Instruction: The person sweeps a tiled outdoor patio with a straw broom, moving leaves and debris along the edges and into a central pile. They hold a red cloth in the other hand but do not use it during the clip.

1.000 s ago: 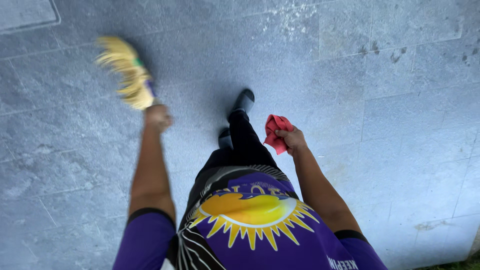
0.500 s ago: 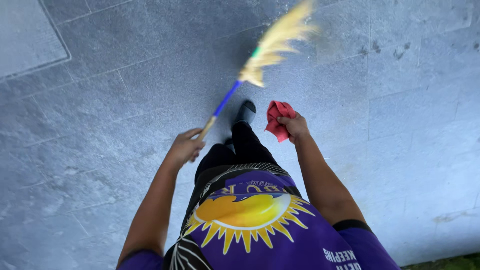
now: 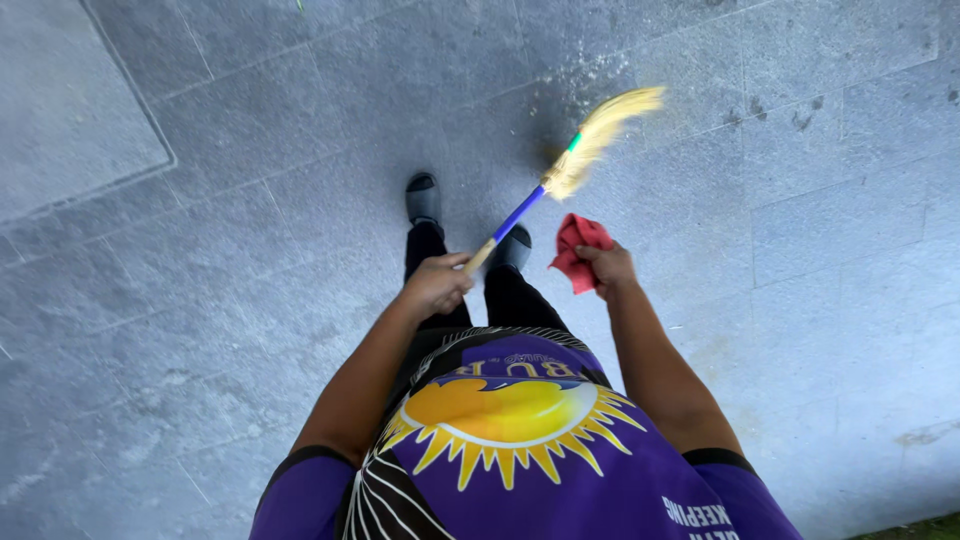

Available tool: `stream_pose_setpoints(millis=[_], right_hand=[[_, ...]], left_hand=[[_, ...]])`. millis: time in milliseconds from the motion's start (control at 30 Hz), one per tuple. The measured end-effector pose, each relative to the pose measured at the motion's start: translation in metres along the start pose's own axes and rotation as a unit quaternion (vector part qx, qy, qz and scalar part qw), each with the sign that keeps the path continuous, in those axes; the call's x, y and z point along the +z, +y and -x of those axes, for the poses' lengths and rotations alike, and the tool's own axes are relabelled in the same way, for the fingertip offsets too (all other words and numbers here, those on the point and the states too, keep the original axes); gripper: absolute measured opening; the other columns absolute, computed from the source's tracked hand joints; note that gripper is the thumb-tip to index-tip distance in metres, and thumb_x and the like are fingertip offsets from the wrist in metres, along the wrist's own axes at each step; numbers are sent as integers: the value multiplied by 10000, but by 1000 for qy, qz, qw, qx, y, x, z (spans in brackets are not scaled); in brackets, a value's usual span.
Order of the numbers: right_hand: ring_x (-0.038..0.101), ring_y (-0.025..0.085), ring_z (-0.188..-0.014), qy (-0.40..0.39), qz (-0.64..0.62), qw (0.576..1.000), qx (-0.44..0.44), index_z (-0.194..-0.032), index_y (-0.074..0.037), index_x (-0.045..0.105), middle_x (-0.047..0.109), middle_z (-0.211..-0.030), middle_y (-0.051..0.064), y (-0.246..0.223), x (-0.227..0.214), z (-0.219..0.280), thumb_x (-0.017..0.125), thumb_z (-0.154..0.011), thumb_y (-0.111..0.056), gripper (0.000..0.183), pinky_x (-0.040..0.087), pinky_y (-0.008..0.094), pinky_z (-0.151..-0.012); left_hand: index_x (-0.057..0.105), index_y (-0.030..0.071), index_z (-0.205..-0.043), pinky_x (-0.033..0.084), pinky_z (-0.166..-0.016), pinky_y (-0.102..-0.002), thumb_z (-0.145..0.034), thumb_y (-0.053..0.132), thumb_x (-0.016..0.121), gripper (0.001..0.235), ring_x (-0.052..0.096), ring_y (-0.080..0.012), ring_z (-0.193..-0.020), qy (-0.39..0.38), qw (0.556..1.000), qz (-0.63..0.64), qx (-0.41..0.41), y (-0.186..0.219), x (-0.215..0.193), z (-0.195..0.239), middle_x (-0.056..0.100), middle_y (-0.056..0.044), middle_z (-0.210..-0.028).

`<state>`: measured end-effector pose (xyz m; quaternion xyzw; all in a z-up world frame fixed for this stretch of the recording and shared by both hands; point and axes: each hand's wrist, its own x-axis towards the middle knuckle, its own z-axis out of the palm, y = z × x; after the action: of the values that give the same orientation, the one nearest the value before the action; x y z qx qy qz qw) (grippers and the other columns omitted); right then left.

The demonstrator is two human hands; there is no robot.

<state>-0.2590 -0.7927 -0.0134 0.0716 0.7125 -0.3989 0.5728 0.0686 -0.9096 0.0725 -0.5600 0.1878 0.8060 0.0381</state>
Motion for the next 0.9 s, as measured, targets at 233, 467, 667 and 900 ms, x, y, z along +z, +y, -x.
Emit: stream_pose_setpoints(millis=[233, 467, 667, 900], right_hand=[[739, 294, -976, 69, -36, 997, -4, -1291, 18, 584, 708, -1143, 159, -19, 63, -9, 736, -818, 75, 500, 650, 422, -829], [729, 265, -935, -42, 3, 999, -15, -1270, 6, 595, 705, -1118, 153, -46, 191, -8, 754, -797, 36, 500, 641, 409, -782], [725, 223, -971, -48, 64, 997, -12, -1275, 2, 595, 711, -1138, 131, -87, 222, 16, 779, -790, 32, 520, 630, 358, -852], [740, 274, -1020, 9, 35, 999, 20, -1309, 18, 572, 711, -1180, 165, -119, 208, 20, 743, -809, 52, 530, 648, 399, -875]], left_hand=[[435, 121, -1535, 384, -372, -249, -866, -4, 651, 715, 464, -120, -478, 237, 968, -63, -45, 75, -176, 169, 674, -125, -781], [638, -56, -999, 284, -337, -302, -1017, 175, 574, 240, 445, -143, -423, 399, 916, -7, -44, 119, -345, 106, 529, -110, -632], [425, 67, -931, 260, -315, -272, -885, -6, 525, 132, 361, -100, -400, 255, 963, 59, 59, 186, -339, -108, 396, -20, -643], [527, 22, -941, 361, -339, -308, -889, 14, 642, 126, 433, -131, -385, 34, 999, 3, 9, 234, -129, -155, 477, -23, -561]])
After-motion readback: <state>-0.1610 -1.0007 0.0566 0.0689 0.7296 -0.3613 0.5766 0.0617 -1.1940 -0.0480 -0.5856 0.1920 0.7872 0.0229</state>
